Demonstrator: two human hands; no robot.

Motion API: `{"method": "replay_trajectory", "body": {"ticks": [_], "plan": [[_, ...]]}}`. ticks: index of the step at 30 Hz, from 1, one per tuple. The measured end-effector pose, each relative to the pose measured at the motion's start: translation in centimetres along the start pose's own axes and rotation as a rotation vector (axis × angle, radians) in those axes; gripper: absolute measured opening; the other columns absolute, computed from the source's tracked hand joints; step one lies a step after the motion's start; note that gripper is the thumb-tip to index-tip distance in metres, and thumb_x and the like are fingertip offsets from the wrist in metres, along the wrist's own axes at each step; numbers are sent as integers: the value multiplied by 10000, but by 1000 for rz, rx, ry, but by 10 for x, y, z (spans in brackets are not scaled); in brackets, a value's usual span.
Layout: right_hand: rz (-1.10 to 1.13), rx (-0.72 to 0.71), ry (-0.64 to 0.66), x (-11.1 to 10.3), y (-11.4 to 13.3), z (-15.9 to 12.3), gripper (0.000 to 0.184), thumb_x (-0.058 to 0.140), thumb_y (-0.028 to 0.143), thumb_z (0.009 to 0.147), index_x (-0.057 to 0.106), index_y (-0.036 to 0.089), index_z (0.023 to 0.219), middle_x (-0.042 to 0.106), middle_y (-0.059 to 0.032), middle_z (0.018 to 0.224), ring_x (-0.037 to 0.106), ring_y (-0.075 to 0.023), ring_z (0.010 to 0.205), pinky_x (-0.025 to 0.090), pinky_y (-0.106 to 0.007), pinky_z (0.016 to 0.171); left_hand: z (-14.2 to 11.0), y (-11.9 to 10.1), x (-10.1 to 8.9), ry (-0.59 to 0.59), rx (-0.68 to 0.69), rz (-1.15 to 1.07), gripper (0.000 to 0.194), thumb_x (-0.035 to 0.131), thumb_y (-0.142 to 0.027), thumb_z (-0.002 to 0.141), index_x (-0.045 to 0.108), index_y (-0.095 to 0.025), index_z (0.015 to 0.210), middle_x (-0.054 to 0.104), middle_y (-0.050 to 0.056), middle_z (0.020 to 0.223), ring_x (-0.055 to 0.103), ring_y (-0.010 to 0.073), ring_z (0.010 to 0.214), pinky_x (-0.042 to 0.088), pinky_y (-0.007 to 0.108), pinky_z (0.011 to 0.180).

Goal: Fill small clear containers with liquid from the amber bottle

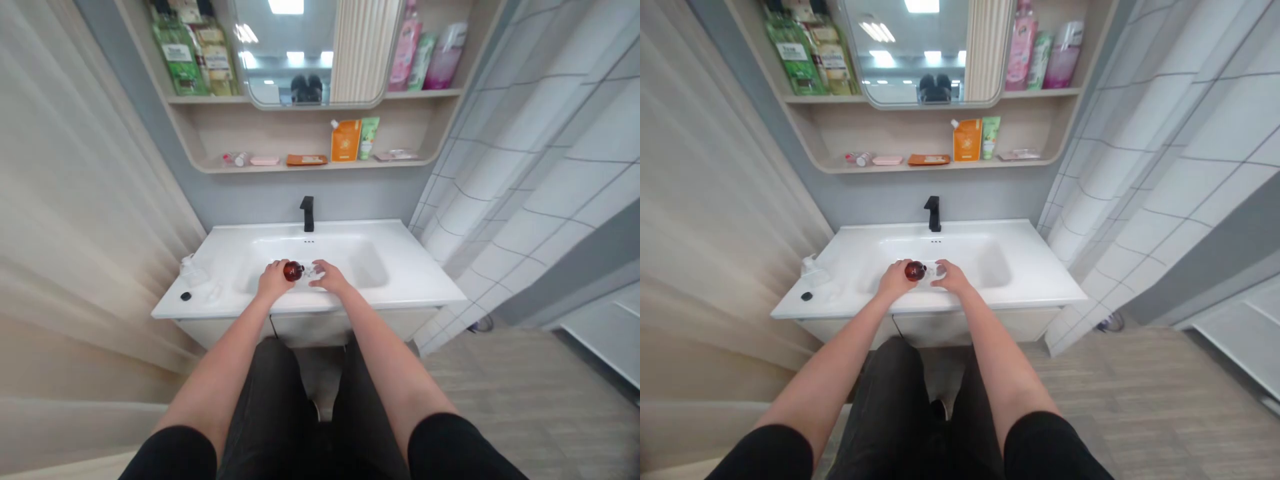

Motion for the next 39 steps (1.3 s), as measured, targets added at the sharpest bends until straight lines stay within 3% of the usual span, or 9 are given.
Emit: {"method": "replay_trajectory", "body": {"ticks": [39], "plan": [[-39,47,11,-1,-5,-1,797,1033,238,548,730,285,1284,775,-11,1075,757,-257,1037,579,-416,1030,-8,-16,-9,-47,43,154,702,729,-186,843,628,-284,1530,663,168,1492,549,403,1386,478,528,1090]]}}
Point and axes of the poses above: each hand's wrist, its own z-axis towards the middle knuckle, its own x-axis out of the palm, y = z × x, the point moved 10 cm from there along z, towards the middle knuckle
